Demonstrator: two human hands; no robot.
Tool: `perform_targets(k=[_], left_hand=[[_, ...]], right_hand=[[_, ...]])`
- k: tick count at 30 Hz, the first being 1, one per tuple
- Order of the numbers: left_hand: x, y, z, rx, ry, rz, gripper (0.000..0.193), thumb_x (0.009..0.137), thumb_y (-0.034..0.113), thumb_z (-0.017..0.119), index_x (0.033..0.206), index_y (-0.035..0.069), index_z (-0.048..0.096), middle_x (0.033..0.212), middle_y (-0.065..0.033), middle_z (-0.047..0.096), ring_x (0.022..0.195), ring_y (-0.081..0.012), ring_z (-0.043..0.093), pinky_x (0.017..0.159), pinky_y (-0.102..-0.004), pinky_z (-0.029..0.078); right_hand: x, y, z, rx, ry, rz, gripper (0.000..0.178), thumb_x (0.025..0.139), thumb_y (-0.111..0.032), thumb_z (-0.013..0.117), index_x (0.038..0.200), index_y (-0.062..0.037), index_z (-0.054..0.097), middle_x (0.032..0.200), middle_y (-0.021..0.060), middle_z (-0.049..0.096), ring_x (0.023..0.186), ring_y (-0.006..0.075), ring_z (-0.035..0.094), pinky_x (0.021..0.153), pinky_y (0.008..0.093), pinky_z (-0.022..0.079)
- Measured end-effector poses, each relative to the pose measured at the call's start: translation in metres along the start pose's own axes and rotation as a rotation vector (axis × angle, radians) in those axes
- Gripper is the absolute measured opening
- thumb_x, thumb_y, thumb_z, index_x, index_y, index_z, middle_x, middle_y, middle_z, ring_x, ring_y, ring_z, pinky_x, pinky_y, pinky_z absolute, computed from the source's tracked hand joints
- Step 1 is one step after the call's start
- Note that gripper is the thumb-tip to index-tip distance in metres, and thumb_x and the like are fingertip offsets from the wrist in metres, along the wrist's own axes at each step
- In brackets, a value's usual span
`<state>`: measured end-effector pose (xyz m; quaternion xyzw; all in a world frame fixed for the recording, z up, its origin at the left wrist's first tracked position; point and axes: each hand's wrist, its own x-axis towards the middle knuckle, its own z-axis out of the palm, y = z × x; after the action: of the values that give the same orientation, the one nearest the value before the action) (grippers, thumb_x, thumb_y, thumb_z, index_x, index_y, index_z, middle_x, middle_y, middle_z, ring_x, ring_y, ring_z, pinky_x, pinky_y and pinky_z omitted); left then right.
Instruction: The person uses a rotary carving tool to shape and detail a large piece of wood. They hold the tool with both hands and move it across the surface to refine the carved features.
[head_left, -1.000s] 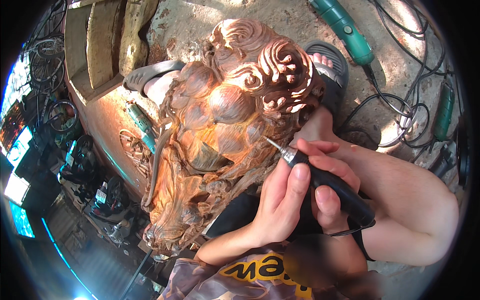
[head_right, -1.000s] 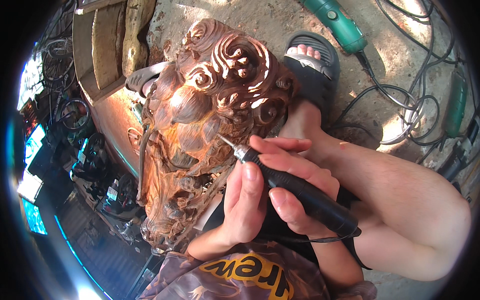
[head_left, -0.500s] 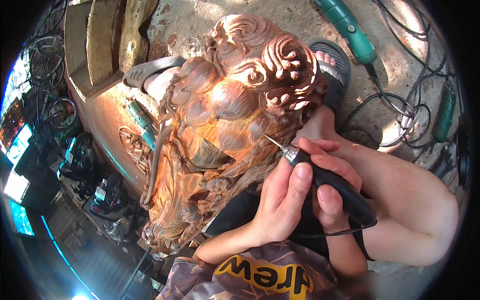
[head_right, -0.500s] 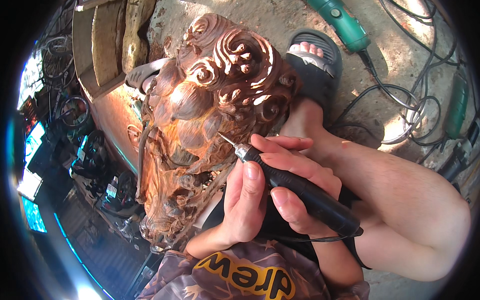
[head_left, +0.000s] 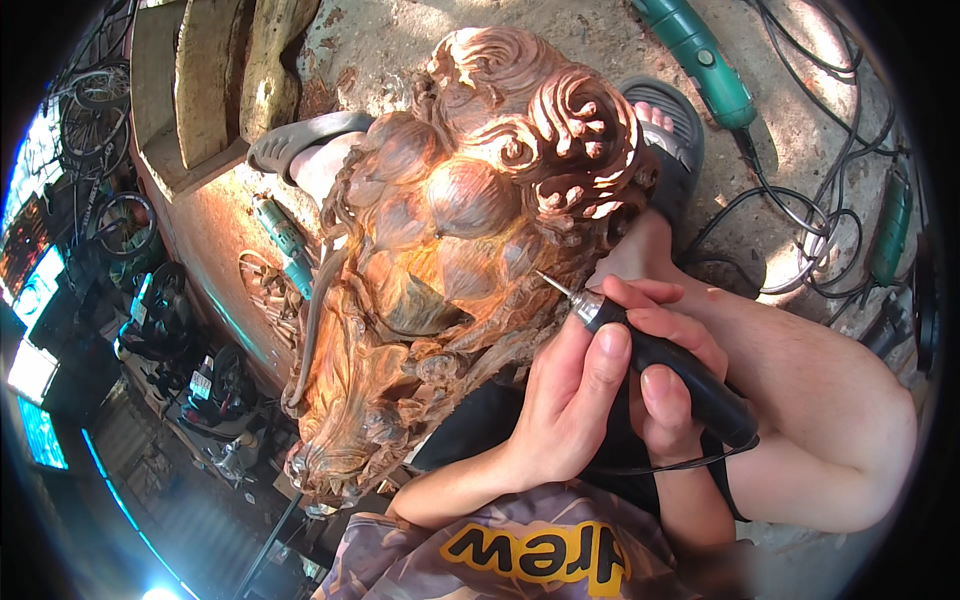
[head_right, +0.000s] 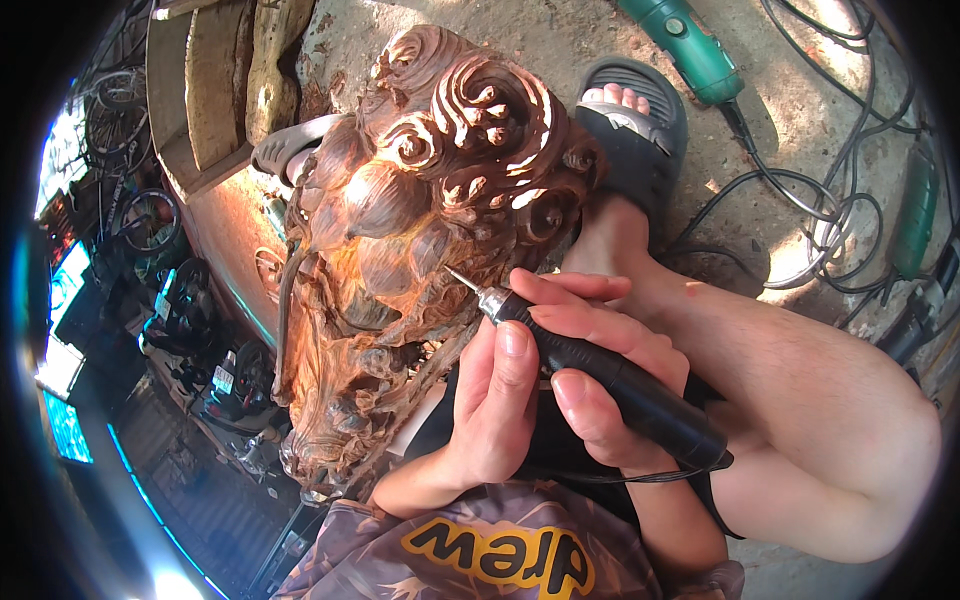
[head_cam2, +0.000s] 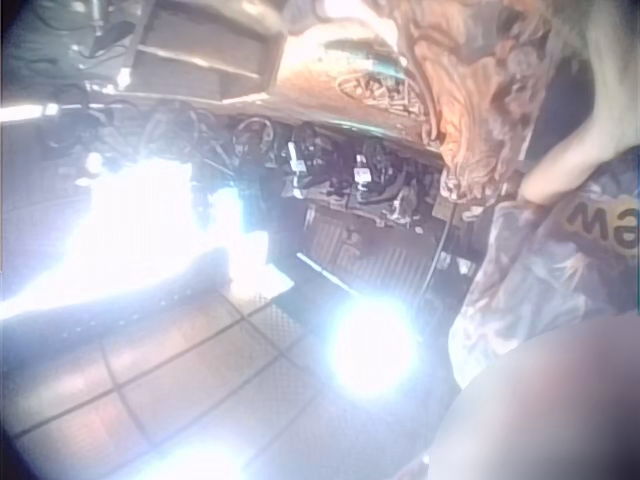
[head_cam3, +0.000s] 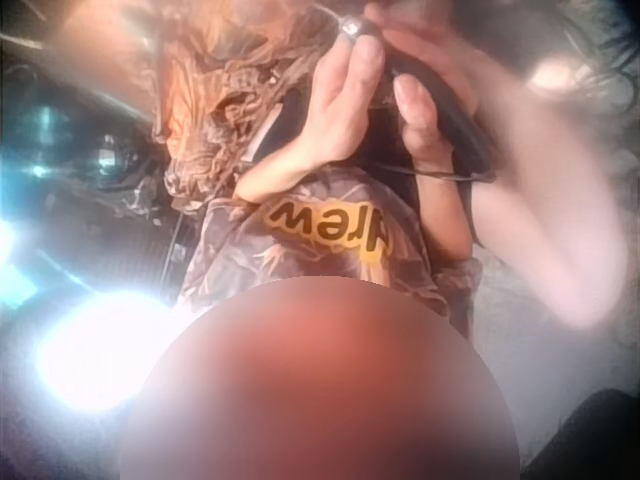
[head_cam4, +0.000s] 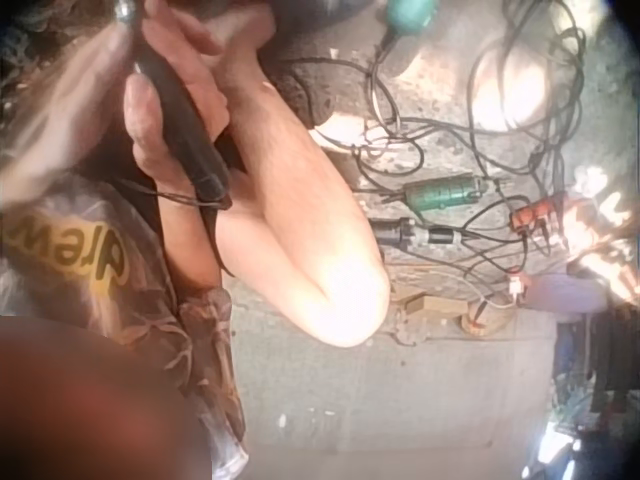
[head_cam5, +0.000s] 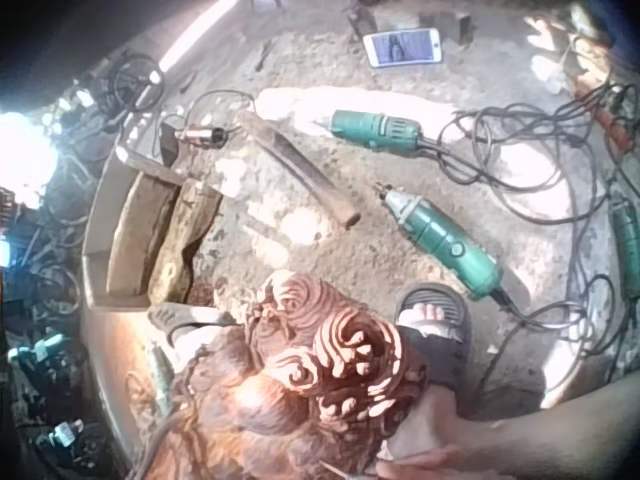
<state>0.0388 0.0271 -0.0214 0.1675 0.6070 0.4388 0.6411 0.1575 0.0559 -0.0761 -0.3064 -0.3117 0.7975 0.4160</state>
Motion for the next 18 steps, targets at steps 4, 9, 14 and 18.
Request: perform_targets(k=[4,9,14,18], left_hand=[[0.0049,-0.0029,0.0025,-0.003,0.011,-0.037,0.063,0.111,0.048,0.032,0.141,-0.006,0.044,0.145,-0.0228,0.052,0.124,-0.0222,0.057,0.108,-0.0359,0.043],[0.0046,-0.0043,0.0062,-0.095,0.054,0.015,0.047,0.113,0.035,0.037,0.138,-0.003,0.050,0.137,-0.0149,0.060,0.120,-0.0215,0.060,0.104,-0.0352,0.046],[0.0043,-0.0044,0.0039,-0.040,0.020,-0.011,0.058,0.112,0.044,0.033,0.140,-0.004,0.046,0.142,-0.0194,0.055,0.123,-0.0217,0.058,0.106,-0.0352,0.044],[0.0072,-0.0055,0.0052,-0.048,0.033,-0.019,0.051,0.113,0.038,0.035,0.139,-0.003,0.048,0.139,-0.0167,0.057,0.121,-0.0216,0.059,0.105,-0.0347,0.045]], right_hand=[[0.0020,0.0015,-0.0011,-0.058,0.057,-0.029,0.045,0.094,-0.020,0.063,0.129,0.0095,0.062,0.134,0.0341,0.061,0.123,0.0350,0.063,0.108,0.0440,0.049],[0.0027,0.0064,-0.0055,-0.036,-0.002,-0.091,0.047,0.094,-0.021,0.062,0.129,0.0100,0.061,0.134,0.0337,0.061,0.123,0.0351,0.063,0.107,0.0440,0.049],[-0.0008,0.0058,-0.0073,-0.070,0.019,-0.061,0.047,0.095,-0.022,0.062,0.129,0.0103,0.061,0.134,0.0337,0.061,0.124,0.0355,0.063,0.108,0.0439,0.049],[0.0015,0.0034,-0.0058,-0.120,0.064,-0.038,0.047,0.095,-0.022,0.063,0.129,0.0106,0.062,0.135,0.0339,0.061,0.124,0.0350,0.063,0.108,0.0436,0.048]])
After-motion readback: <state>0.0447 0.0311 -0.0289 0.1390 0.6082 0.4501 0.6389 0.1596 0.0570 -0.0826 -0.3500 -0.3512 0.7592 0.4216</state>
